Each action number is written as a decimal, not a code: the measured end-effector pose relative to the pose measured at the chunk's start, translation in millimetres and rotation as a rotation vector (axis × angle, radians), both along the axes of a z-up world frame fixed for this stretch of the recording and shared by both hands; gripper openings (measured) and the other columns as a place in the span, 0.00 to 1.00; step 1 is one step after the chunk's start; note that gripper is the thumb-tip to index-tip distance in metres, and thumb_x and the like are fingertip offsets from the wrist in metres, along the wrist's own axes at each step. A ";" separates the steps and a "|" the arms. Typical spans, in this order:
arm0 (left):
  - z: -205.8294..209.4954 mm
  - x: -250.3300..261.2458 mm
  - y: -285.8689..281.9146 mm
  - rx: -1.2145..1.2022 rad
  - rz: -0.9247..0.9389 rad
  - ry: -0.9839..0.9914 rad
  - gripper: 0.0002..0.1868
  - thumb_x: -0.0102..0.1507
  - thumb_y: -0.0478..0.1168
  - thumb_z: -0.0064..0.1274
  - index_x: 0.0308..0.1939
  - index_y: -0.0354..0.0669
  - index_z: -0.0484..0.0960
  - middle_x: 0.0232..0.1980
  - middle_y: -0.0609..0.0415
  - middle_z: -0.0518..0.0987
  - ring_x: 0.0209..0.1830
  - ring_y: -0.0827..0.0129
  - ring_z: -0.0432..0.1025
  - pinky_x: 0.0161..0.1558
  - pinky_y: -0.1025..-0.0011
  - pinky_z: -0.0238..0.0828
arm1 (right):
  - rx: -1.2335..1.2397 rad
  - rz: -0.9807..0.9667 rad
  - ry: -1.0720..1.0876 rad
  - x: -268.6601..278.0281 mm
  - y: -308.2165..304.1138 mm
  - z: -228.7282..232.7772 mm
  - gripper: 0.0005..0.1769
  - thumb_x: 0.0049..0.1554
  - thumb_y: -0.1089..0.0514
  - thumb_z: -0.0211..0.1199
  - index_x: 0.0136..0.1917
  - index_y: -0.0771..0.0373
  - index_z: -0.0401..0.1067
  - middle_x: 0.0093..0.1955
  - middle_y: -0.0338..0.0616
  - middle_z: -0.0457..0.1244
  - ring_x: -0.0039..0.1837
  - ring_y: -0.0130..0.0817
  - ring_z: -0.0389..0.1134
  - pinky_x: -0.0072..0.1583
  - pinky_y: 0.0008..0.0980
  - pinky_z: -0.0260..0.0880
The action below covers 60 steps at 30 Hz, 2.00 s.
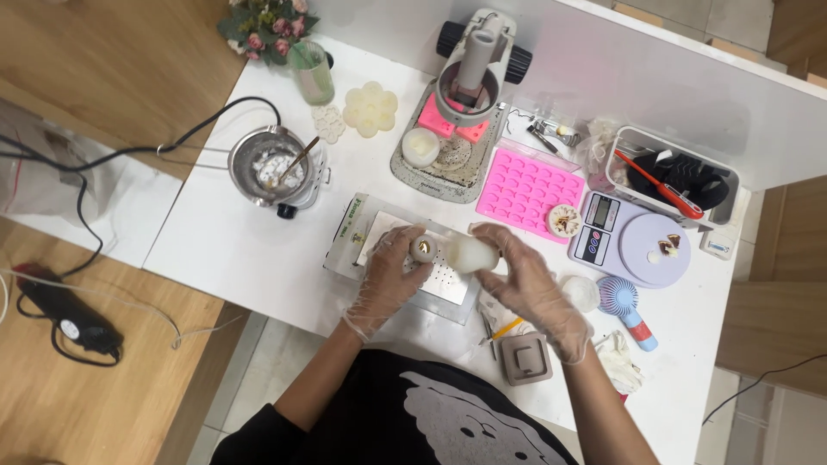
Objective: Scooping wax into a melter, selecting silicone molds from storage, and assembling molds for candle production.
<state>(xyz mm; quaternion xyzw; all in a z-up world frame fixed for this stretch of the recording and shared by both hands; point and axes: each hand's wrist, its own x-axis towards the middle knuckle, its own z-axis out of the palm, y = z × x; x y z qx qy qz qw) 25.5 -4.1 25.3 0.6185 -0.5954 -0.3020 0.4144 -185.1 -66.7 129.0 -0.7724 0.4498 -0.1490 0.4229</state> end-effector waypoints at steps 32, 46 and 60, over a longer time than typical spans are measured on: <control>2.7 -1.9 0.7 -0.205 0.061 0.020 0.30 0.56 0.43 0.67 0.61 0.46 0.76 0.54 0.47 0.79 0.56 0.53 0.75 0.57 0.58 0.72 | -0.622 0.592 0.448 42.2 -64.1 34.2 0.19 0.51 0.58 0.67 0.57 0.50 0.79 0.53 0.45 0.70 0.56 0.49 0.69 0.58 0.49 0.72; 72.3 -11.5 -41.6 -0.337 0.013 0.026 0.30 0.53 0.37 0.65 0.59 0.37 0.74 0.50 0.49 0.79 0.44 0.59 0.78 0.49 0.63 0.77 | -0.793 0.641 0.415 44.3 -72.4 128.8 0.19 0.47 0.68 0.69 0.53 0.60 0.80 0.55 0.45 0.72 0.55 0.43 0.71 0.64 0.41 0.69; 166.5 -3.7 -68.1 -0.483 -0.111 0.016 0.28 0.54 0.40 0.64 0.56 0.32 0.76 0.51 0.44 0.81 0.45 0.60 0.79 0.51 0.66 0.78 | -0.821 0.548 0.396 28.3 -88.3 216.4 0.22 0.46 0.70 0.68 0.55 0.63 0.79 0.56 0.46 0.70 0.52 0.42 0.70 0.56 0.38 0.72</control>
